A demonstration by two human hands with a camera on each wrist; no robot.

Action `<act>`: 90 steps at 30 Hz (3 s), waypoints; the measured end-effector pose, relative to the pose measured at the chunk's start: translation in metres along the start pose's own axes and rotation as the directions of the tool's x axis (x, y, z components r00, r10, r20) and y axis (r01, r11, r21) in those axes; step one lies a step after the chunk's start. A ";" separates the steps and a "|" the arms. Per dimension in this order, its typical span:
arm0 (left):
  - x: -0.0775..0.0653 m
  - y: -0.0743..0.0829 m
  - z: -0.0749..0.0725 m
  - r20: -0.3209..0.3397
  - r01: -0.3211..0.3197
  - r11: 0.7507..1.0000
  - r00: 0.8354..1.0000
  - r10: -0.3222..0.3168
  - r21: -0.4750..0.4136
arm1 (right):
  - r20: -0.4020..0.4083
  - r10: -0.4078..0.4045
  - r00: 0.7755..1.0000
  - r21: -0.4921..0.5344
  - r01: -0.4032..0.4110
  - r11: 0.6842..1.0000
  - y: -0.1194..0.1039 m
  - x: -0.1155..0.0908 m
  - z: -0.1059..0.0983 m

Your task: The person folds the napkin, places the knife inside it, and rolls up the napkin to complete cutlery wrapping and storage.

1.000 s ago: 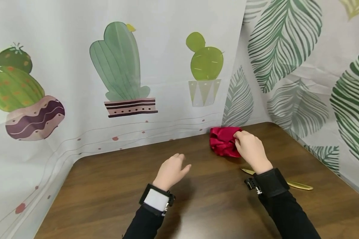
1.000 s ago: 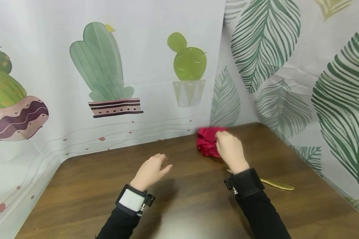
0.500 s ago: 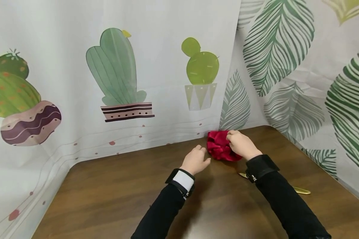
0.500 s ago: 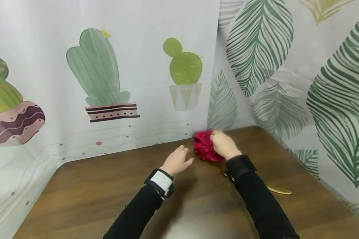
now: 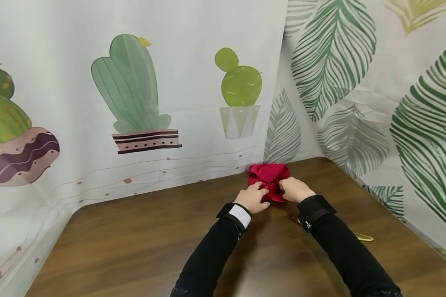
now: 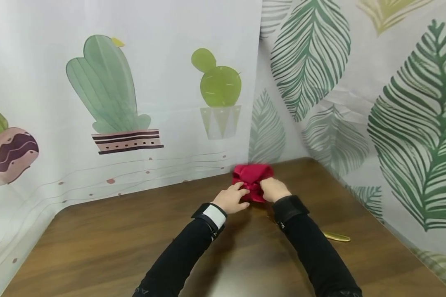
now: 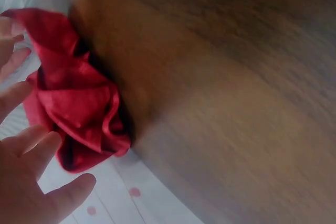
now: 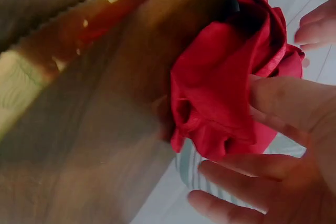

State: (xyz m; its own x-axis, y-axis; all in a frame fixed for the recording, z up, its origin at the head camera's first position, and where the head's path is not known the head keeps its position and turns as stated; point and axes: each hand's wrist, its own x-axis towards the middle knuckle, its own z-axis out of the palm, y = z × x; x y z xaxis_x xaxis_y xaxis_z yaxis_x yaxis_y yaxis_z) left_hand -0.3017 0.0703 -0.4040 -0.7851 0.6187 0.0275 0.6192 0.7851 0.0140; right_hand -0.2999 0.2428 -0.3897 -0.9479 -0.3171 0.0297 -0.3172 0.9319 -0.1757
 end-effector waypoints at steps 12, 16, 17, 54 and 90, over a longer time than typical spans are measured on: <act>0.004 0.001 0.017 -0.014 0.071 0.996 0.997 -0.070 0.052 | 0.097 0.052 0.994 0.073 -0.059 0.996 -0.013 -0.005 0.015; 0.004 0.000 0.011 -0.031 0.074 0.996 0.997 -0.073 0.050 | 0.053 0.055 0.997 0.091 -0.060 0.994 -0.014 -0.006 0.011; 0.004 -0.001 0.010 -0.041 0.073 0.996 0.997 -0.071 0.044 | 0.035 0.056 0.998 0.098 -0.060 0.993 -0.015 -0.006 0.011; -0.124 -0.132 -0.048 -0.372 0.307 0.903 0.834 -0.408 -0.302 | -0.484 -0.003 0.875 0.277 0.156 0.948 -0.071 -0.015 -0.008; -0.249 -0.169 -0.028 -0.391 0.423 0.641 0.539 -0.746 -0.640 | -0.461 0.280 0.842 0.597 0.061 0.800 -0.056 -0.036 0.016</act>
State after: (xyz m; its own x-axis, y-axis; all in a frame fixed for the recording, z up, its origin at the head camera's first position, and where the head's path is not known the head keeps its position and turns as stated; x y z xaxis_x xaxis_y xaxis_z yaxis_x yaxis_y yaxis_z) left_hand -0.2104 -0.2167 -0.3848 -0.8802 -0.2632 0.3949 0.0730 0.7472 0.6606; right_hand -0.2474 0.1992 -0.3966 -0.9001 0.0747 0.4293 -0.2946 0.6215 -0.7259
